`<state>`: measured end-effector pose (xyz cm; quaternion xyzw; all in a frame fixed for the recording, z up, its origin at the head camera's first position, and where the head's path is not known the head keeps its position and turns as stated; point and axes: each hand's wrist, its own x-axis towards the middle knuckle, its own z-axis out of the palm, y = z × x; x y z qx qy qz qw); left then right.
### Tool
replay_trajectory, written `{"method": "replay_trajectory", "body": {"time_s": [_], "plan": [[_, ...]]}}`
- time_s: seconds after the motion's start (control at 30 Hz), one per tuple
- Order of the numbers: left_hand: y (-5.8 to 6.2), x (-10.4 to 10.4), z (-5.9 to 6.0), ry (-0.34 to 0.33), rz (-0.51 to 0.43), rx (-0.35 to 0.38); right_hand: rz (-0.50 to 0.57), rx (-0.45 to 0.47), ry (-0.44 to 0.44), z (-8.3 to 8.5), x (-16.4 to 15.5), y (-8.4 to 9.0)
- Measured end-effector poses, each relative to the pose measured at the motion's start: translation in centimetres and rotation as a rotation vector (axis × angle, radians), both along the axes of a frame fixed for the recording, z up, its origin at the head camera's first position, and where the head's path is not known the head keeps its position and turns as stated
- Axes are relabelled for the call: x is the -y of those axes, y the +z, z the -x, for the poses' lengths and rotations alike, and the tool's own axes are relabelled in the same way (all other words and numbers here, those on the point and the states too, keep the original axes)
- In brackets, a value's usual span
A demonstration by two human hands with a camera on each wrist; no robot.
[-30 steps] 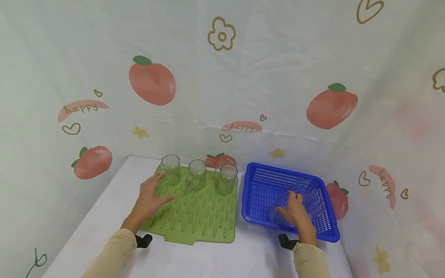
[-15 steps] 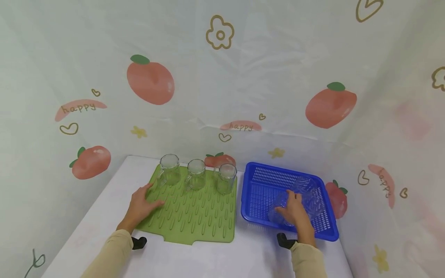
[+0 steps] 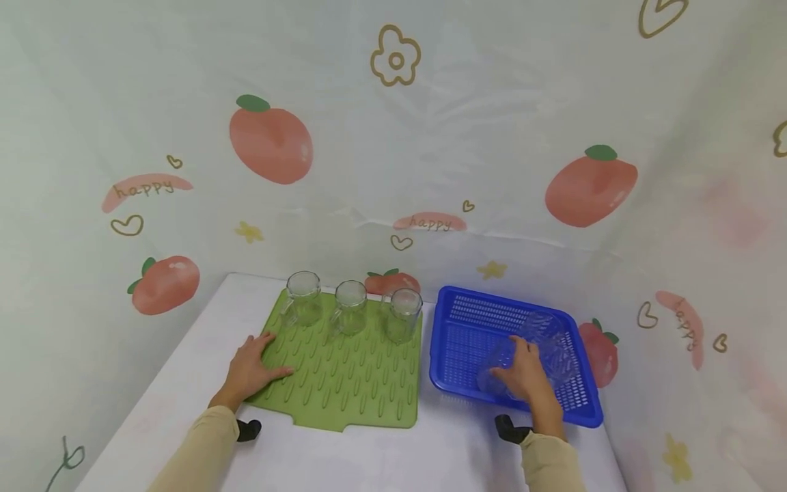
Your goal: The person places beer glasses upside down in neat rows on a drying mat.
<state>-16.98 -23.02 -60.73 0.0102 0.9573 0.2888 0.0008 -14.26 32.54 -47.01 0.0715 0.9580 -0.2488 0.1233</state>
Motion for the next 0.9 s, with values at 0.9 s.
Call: {"method": "replay_trajectory", "body": {"time_s": [0.9], "plan": [[0.1, 0.0, 0.0, -0.001, 0.028, 0.034, 0.127, -0.245, 0.046, -1.3, 1.3, 4.2]]}}
